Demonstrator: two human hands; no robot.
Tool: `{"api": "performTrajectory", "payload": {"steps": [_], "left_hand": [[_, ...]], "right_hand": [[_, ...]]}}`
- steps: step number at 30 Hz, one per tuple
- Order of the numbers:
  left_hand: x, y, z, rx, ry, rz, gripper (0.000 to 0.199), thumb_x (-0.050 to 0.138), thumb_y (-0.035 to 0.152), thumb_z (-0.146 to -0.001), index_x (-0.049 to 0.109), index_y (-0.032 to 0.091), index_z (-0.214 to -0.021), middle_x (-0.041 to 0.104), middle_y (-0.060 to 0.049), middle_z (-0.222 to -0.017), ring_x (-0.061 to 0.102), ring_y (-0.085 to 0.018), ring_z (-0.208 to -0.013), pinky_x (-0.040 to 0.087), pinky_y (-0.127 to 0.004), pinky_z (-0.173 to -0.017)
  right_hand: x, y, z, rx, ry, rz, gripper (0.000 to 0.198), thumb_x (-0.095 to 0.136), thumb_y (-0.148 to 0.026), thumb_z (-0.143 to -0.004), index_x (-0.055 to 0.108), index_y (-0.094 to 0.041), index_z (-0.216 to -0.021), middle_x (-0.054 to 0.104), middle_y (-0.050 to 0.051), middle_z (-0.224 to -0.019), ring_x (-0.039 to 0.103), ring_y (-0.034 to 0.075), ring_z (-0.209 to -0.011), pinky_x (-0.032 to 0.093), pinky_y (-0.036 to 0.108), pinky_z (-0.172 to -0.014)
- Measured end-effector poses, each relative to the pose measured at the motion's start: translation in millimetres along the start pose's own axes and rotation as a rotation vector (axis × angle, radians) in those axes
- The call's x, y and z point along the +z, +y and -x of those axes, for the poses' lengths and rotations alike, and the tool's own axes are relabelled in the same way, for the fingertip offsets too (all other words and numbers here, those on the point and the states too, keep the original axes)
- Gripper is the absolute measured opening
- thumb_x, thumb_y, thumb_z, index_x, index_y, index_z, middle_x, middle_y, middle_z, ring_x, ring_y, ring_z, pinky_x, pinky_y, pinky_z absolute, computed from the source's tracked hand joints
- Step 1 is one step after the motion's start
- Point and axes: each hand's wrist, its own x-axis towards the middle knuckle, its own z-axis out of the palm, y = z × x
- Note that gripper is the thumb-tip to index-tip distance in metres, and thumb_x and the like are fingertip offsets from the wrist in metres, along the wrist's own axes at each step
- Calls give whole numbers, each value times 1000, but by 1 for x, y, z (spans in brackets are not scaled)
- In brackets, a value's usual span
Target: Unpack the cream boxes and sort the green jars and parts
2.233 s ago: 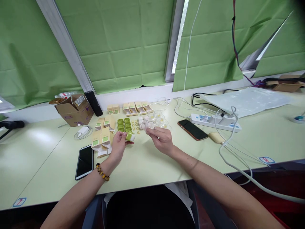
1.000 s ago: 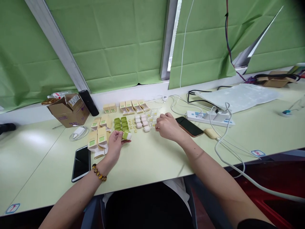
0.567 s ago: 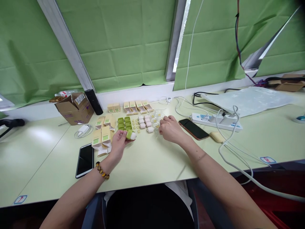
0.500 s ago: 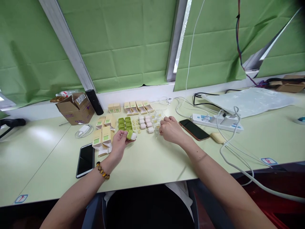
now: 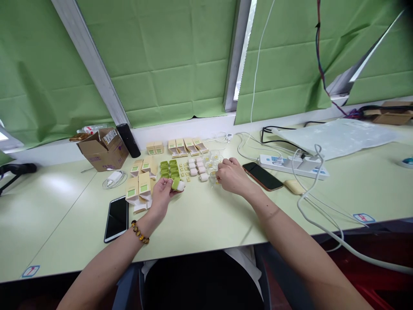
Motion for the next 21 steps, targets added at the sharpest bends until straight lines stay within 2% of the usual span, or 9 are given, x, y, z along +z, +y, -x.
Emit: {"api": "performTrajectory", "payload": {"steps": [4,7,10,13,16,21], "left_hand": [[3,6,5,-37,-8,23,35,78,44,-87,55,19,-92,78,-9,-94,79,-24,-88,65,-43,-86],[6,11,9,-91,-44,63,25,71,37,-94,55,18,-96,79,-13,-99,80,-25,-93,64,-42,-89],[7,14,10,-135,-70,117,18,65,33,-97,58,17,-102,79,-16,-105,80,-25,-98,64,-37,-87],[7,15,10,-157,-74,172,17,63,30,-97,61,16,-106,78,-17,-108,80,-25,-98,64,-35,-82],[6,15,10,-142,-93,216,20,66,29,-94,61,16,-108,78,-15,-111,79,-25,-96,64,-34,-79],[7,14,10,-35,-26,201,26,75,35,-88,58,19,-99,75,-6,-104,74,-17,-84,64,-36,-81]], "right_hand": [[-8,2,1,15,50,-53,11,77,-17,-80,81,-20,-90,74,10,-88,58,28,-97,32,43,-91],[-14,-2,0,17,204,-127,12,75,-20,-85,79,-20,-97,74,9,-92,57,28,-97,32,43,-91],[-15,-18,-4,-16,355,-259,11,68,-23,-93,76,-20,-100,72,9,-92,58,26,-94,35,42,-87],[-15,-45,-10,-104,450,-402,15,62,-21,-96,73,-19,-106,73,10,-98,61,26,-94,39,40,-82],[-18,-72,-16,-137,445,-586,19,63,-24,-96,68,-20,-114,74,11,-105,64,26,-94,44,40,-80],[-19,-105,-30,124,275,-1173,22,71,-34,-90,61,-23,-106,72,2,-90,66,18,-77,52,31,-65]]}}
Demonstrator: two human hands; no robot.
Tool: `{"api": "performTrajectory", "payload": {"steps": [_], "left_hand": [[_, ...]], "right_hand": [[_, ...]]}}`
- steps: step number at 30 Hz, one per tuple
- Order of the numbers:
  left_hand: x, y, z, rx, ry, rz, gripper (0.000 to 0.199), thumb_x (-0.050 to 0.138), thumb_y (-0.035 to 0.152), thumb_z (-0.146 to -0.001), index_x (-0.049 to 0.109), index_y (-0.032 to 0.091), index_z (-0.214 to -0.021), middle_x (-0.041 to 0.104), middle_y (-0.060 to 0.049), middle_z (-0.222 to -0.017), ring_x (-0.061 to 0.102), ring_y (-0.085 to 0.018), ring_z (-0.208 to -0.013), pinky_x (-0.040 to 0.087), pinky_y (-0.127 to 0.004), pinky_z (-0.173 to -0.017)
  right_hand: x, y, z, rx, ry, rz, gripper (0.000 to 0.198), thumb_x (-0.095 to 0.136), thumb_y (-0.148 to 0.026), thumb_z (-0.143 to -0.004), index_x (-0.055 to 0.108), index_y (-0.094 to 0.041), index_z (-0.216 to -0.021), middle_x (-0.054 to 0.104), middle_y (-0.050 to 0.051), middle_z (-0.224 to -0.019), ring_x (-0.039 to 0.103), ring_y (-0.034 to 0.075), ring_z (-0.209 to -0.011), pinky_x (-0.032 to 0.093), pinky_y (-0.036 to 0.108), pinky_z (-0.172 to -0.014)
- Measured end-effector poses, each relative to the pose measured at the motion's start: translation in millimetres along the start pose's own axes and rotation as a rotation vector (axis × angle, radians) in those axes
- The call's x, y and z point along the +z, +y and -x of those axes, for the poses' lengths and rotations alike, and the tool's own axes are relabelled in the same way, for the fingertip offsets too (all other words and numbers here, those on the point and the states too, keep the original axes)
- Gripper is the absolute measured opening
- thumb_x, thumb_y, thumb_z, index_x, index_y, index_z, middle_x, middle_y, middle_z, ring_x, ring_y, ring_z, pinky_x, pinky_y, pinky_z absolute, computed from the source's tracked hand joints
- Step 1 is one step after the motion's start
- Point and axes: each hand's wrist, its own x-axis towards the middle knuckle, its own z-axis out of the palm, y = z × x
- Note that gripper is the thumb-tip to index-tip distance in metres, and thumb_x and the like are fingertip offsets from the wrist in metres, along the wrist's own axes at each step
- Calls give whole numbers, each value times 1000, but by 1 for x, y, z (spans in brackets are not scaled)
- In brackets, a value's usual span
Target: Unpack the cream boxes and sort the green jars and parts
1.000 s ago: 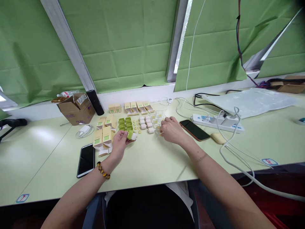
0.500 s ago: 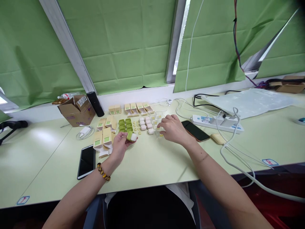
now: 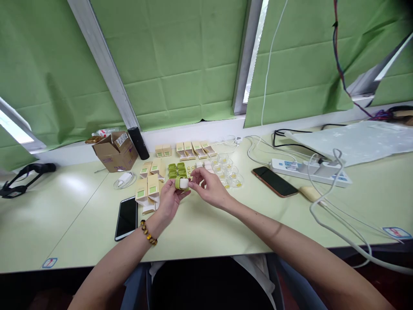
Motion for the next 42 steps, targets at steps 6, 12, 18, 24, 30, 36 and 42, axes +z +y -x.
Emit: {"api": "performTrajectory", "payload": {"steps": [6,12,18,24,30,36,42], "left_hand": [[4,-6,6,155,58,-192,44,74,60,-86,52,22,-94,74,-4,-95,72,-19,-85,63,-38,-83],[5,-8,8,194,16,-262,40,72,56,-89,53,23,-99,74,-6,-102,74,-22,-94,63,-39,-86],[7,1,13,309,-46,-367,37,73,44,-92,57,24,-119,74,-11,-117,68,-27,-123,58,-39,-98],[8,7,18,440,-21,-641,43,78,37,-90,62,26,-129,66,-13,-134,64,-29,-126,57,-31,-86],[2,-1,12,455,-125,-714,38,69,39,-97,63,21,-129,70,-11,-120,69,-23,-108,55,-37,-100],[-3,-7,7,431,-183,-728,39,61,42,-102,59,19,-134,71,-14,-126,73,-20,-100,61,-37,-93],[-1,-6,10,489,-186,-737,35,61,41,-101,62,20,-129,72,-13,-123,74,-19,-96,63,-36,-92]], "right_hand": [[40,15,7,201,29,-439,46,82,-56,-76,58,-24,-98,70,3,-94,70,20,-79,59,32,-64],[45,21,17,115,106,-455,39,76,-51,-86,56,-25,-107,71,6,-111,73,20,-91,64,36,-80],[13,27,11,-199,183,36,25,68,-27,-94,58,-23,-117,69,11,-114,71,24,-97,63,43,-85],[5,31,11,-493,109,508,25,54,-23,-102,57,-18,-126,69,19,-121,69,31,-111,62,46,-86],[8,33,13,-572,117,602,27,50,-23,-105,59,-14,-129,69,20,-123,69,31,-110,61,44,-86],[6,32,12,-606,114,633,32,51,-20,-104,58,-14,-134,67,20,-125,69,30,-110,60,41,-82],[1,29,10,-640,103,681,30,57,-26,-104,59,-15,-131,69,17,-118,70,28,-101,58,37,-73]]}}
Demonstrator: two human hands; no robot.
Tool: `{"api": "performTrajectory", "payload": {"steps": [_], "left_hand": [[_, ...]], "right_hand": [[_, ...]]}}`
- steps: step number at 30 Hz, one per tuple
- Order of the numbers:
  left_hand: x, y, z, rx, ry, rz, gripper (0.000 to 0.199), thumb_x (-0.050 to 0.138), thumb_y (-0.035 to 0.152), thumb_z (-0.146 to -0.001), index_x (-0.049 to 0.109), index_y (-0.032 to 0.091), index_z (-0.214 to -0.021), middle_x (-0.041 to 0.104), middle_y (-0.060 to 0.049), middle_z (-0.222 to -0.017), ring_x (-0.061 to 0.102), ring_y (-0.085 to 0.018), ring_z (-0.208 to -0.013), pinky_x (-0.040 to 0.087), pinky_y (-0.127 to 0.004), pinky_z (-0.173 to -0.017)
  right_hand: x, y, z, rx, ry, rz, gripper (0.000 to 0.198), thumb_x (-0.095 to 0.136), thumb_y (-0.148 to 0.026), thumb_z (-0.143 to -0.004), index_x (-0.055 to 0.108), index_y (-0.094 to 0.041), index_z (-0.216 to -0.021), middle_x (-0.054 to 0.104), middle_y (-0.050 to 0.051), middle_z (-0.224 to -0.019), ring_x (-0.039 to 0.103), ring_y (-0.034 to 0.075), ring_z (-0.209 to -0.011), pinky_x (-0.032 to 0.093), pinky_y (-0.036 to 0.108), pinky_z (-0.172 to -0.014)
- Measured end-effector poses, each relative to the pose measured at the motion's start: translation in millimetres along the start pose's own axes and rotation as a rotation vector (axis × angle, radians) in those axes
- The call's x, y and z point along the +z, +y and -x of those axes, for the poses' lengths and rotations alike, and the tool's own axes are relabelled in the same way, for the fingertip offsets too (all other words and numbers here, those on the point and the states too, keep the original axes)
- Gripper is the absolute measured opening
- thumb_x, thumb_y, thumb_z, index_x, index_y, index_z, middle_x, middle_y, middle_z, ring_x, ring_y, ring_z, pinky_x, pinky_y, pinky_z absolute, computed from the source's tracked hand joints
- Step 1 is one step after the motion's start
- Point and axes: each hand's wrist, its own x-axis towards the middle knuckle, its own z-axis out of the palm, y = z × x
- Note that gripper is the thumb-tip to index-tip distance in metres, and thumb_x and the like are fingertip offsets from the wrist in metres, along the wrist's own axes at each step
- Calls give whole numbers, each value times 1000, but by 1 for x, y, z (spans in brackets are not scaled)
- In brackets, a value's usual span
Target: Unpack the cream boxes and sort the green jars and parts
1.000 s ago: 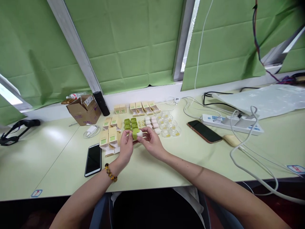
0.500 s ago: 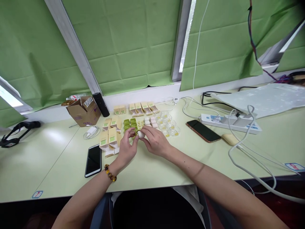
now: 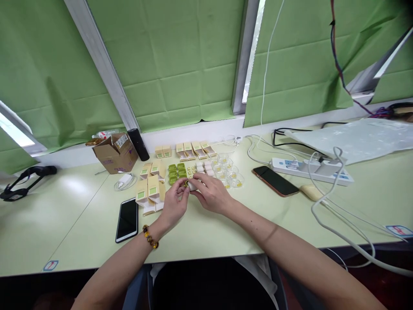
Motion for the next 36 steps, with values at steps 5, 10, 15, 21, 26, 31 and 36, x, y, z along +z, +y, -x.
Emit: {"api": "performTrajectory", "payload": {"steps": [5,10,15,21,26,31,36], "left_hand": [[-1,-2,1,9,-14,2,36,62,40,-101,61,20,-131,71,-13,-127,74,-20,-98,62,-36,-93],[-2,-3,1,10,-12,6,36,61,38,-102,60,19,-132,72,-13,-121,73,-19,-96,62,-37,-94],[-3,-2,1,20,-14,-8,33,60,35,-102,60,19,-130,72,-12,-120,74,-19,-96,63,-35,-91],[-4,2,0,45,-30,-63,31,58,31,-101,59,18,-129,73,-12,-115,75,-20,-92,64,-36,-89],[-5,3,0,60,-29,-100,29,57,28,-101,60,19,-128,72,-12,-119,75,-20,-91,64,-37,-89],[-5,0,1,84,-29,-161,32,57,27,-101,61,19,-131,73,-13,-122,76,-22,-97,64,-38,-90],[-4,-1,1,106,-14,-197,33,58,24,-99,63,19,-131,75,-12,-121,77,-22,-97,64,-36,-90]], "right_hand": [[-3,2,-3,-26,29,9,26,56,-30,-106,61,-16,-127,71,16,-112,71,25,-94,56,35,-69],[-2,6,-2,-68,50,26,26,56,-31,-106,62,-16,-126,73,16,-114,72,26,-95,57,36,-72],[-1,7,-1,-92,35,47,27,55,-30,-106,61,-15,-128,73,16,-112,72,25,-91,56,36,-70],[-2,4,-2,-103,30,38,27,53,-28,-107,60,-13,-128,72,15,-109,71,22,-85,53,34,-65],[-3,2,-2,-94,-1,62,25,52,-27,-108,61,-14,-127,72,15,-109,70,22,-85,52,33,-66],[-4,1,-1,-93,-13,75,26,51,-29,-108,61,-14,-127,72,15,-110,70,21,-84,52,32,-65],[-6,0,-2,-76,-33,47,27,49,-29,-109,61,-14,-128,71,16,-111,71,22,-87,52,32,-64]]}}
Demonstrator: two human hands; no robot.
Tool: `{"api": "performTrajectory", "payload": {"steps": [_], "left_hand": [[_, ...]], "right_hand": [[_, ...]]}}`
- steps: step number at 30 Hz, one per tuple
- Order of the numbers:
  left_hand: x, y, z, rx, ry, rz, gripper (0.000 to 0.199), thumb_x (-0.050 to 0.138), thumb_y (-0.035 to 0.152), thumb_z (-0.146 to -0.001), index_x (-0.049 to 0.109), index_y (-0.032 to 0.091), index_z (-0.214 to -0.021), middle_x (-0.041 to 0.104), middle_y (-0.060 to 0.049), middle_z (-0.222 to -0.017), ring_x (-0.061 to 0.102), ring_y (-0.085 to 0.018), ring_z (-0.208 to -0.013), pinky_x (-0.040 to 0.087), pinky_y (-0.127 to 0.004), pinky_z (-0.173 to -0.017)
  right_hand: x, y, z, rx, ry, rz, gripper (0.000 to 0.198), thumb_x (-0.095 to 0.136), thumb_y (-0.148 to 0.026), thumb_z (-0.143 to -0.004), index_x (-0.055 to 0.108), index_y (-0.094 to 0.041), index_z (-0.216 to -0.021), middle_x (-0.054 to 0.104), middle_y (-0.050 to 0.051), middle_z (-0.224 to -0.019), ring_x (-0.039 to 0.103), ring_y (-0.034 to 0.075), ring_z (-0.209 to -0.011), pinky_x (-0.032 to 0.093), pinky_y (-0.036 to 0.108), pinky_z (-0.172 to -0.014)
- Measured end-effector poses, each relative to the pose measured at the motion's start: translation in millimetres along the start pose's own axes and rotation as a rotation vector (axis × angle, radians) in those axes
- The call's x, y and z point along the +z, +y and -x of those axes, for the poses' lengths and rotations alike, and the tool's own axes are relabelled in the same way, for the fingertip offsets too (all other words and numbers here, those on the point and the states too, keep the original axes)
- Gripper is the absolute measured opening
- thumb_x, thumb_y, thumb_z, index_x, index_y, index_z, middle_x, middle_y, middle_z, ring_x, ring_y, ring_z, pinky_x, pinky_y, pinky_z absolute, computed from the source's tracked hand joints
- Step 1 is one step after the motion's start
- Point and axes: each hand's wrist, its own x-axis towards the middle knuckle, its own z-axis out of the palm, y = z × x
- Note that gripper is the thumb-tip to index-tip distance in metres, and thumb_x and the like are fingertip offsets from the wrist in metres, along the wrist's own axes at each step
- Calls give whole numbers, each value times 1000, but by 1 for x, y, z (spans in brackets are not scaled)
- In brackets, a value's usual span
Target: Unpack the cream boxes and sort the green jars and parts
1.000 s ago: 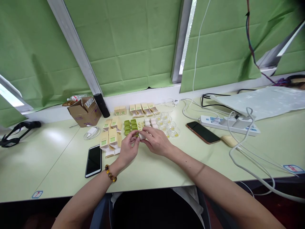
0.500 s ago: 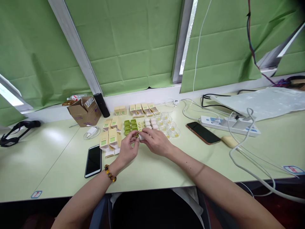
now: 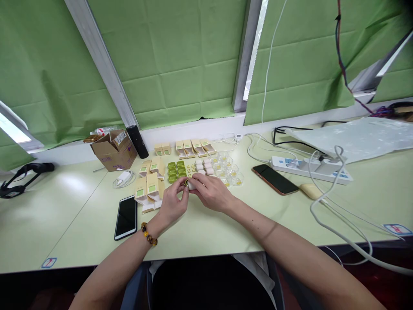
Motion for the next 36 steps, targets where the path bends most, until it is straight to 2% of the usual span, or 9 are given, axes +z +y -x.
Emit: {"api": "performTrajectory", "payload": {"steps": [9,13,17,19,23,29,33,36], "left_hand": [[-1,6,-1,1,57,-178,37,54,9,-90,67,21,-122,78,-5,-104,74,-18,-85,62,-33,-82],[-3,8,-2,-9,63,-130,34,56,14,-94,68,21,-124,77,-8,-112,74,-20,-91,62,-35,-85],[-6,6,-4,42,15,-22,36,62,28,-98,65,20,-133,72,-12,-128,71,-24,-111,58,-40,-100],[-8,4,-6,47,-23,25,39,63,31,-99,63,21,-136,70,-13,-131,69,-23,-113,56,-41,-102],[-11,0,-8,24,-44,74,41,68,31,-95,63,22,-135,71,-11,-124,67,-21,-104,56,-38,-96],[-10,0,-8,21,-16,0,45,72,26,-90,63,23,-133,73,-8,-117,66,-21,-100,52,-34,-85],[-9,0,-6,17,1,-7,44,70,27,-91,61,24,-134,73,-8,-118,66,-21,-101,51,-34,-87],[-9,-5,-7,-21,21,0,44,71,28,-91,61,22,-134,73,-9,-118,67,-21,-100,50,-34,-84]], "right_hand": [[5,-13,-4,25,-24,64,25,47,-24,-108,59,-12,-126,71,18,-113,69,25,-86,52,36,-67],[7,-12,-3,50,9,55,25,48,-24,-108,58,-11,-127,70,18,-113,68,25,-86,54,36,-65],[10,-4,2,101,83,-81,32,49,-30,-108,53,-13,-134,66,19,-118,69,27,-96,59,37,-71],[10,-1,4,113,108,-161,34,49,-29,-108,51,-15,-139,64,18,-120,68,28,-102,61,39,-75],[9,-1,5,174,136,-329,35,49,-28,-107,50,-20,-142,61,17,-122,65,29,-112,63,43,-83],[10,-3,4,260,192,-459,30,53,-28,-105,55,-22,-134,62,16,-120,63,29,-115,61,48,-93],[12,-4,4,305,204,-517,28,51,-31,-106,56,-22,-131,62,16,-120,63,30,-116,59,51,-95],[10,-2,2,432,292,-624,27,53,-37,-105,58,-22,-126,61,16,-121,65,28,-109,60,47,-90]]}}
